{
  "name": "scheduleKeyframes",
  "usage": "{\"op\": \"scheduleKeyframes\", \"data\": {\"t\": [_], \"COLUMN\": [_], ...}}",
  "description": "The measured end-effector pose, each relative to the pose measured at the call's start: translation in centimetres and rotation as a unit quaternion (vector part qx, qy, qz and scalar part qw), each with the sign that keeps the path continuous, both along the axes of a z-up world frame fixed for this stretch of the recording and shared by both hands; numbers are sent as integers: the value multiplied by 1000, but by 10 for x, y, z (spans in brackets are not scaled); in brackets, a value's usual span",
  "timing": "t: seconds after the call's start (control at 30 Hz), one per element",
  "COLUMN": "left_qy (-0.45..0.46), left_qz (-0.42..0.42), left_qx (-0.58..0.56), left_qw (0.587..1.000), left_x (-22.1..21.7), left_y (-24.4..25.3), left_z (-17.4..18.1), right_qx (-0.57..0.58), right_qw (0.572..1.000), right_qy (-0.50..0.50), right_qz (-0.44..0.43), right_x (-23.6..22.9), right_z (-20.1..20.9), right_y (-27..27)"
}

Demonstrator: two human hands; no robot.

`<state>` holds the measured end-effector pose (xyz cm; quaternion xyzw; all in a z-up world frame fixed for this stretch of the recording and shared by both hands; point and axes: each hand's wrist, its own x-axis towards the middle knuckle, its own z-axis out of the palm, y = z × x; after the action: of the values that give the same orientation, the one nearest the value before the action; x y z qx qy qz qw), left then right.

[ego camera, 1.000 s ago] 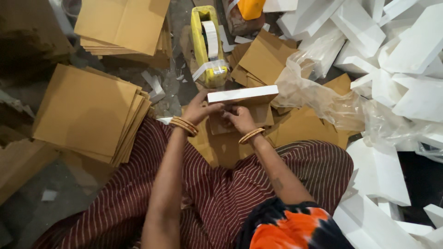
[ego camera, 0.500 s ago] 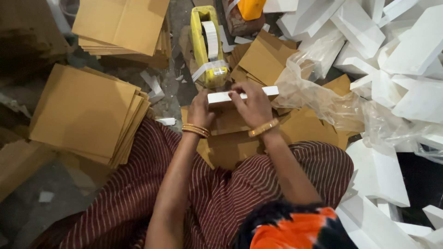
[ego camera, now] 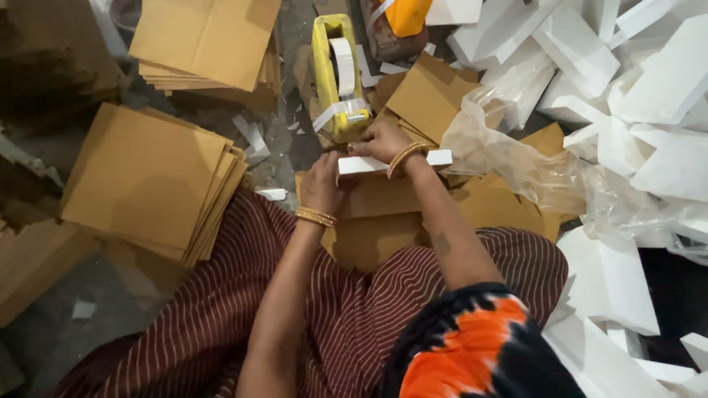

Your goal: The person sits on the floor and assembles small rectangular boxes by inserting white foam inserts into brown cardboard sleeves. They use a tape dispenser to seal the boxes and place the finished units into a pile.

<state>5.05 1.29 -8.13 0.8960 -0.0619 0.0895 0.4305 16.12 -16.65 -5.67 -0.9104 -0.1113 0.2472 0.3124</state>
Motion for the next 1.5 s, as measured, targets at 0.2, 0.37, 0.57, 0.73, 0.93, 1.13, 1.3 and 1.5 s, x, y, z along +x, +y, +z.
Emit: {"op": "scheduleKeyframes", "data": {"t": [0.2,0.37,0.57,0.73,0.93,1.13,1.3,1.5], "left_qy": [-138,-151,-152,-137,-35,18,5,101], "left_qz": [25,27,42,31,39,53,7,-53], "left_qx": [16,23,52,18,-56,-12,135,204], "left_qw": [990,988,986,990,997,998,991,972], "left_x": [-35,-41,-45,-42,-47,-61,-56,-35], "left_y": [0,-2,-1,-2,0,7,-9,-26], "left_z": [7,10,8,14,-2,-43,-20,-10], "right_qx": [-38,-158,-29,-115,-196,38,305,390], "right_qw": [995,986,990,944,918,939,906,918], "right_qy": [66,6,-131,-290,-344,-237,-78,-21], "right_qz": [65,45,-38,104,20,-246,-282,-69], "right_x": [-5,-9,-54,-104,-117,-145,-160,-175], "right_z": [-1,18,68,82,83,124,107,74], "right_y": [-6,1,-7,-30,-72,-73,-10,42]}}
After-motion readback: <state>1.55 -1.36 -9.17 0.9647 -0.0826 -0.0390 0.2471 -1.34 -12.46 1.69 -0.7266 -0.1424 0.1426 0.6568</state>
